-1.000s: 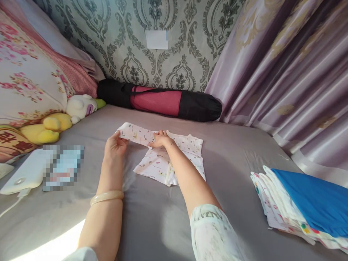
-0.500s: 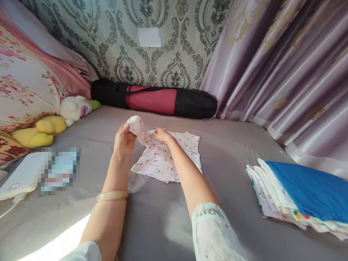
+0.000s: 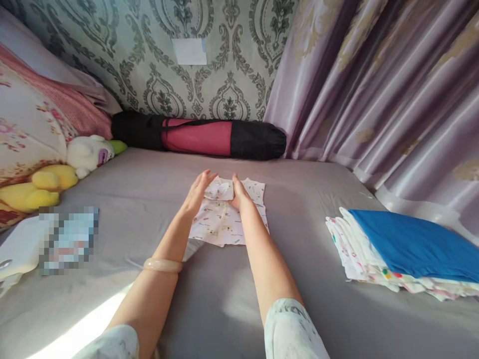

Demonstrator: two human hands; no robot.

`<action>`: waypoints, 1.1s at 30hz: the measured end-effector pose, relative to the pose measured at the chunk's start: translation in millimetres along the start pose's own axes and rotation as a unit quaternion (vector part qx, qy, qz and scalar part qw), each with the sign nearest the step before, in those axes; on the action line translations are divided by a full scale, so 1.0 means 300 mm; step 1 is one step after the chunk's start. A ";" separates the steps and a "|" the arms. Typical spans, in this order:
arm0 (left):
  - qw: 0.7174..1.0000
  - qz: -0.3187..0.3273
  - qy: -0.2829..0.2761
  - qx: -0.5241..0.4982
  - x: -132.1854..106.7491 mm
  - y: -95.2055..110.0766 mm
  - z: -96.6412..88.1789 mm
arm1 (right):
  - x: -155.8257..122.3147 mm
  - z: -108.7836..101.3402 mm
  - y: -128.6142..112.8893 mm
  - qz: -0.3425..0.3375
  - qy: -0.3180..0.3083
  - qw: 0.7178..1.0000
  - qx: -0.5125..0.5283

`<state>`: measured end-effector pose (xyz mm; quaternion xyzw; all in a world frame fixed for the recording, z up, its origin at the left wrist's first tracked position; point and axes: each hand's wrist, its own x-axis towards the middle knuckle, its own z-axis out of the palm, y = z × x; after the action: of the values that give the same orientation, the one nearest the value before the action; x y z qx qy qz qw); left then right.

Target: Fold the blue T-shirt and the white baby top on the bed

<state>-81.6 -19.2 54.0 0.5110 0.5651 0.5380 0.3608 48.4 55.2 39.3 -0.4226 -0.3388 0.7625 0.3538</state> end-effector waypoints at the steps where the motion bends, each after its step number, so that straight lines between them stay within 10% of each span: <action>1: 1.000 0.002 0.028 0.006 0.008 -0.016 -0.018 | 0.004 -0.002 -0.001 0.009 0.004 1.000 0.001; 5: 0.992 -0.014 0.103 0.073 0.046 -0.092 -0.087 | 0.012 -0.010 0.007 -0.003 0.052 0.998 -0.040; 11: 0.970 -0.048 0.007 0.239 0.032 -0.124 -0.080 | 0.026 -0.041 0.014 -0.114 0.145 0.964 -0.192; 21: 0.915 -0.044 -0.066 0.397 0.013 -0.137 -0.053 | 0.006 -0.111 0.008 -0.187 0.256 0.755 -0.574; 33: 0.909 -0.061 -0.073 0.407 0.010 -0.118 -0.059 | -0.009 -0.105 0.030 -0.204 0.285 0.667 -0.658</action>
<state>-106.0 -17.0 22.7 0.6162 0.7367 0.1998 0.1941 75.0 55.2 20.0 -0.6628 -0.7129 0.0928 0.2095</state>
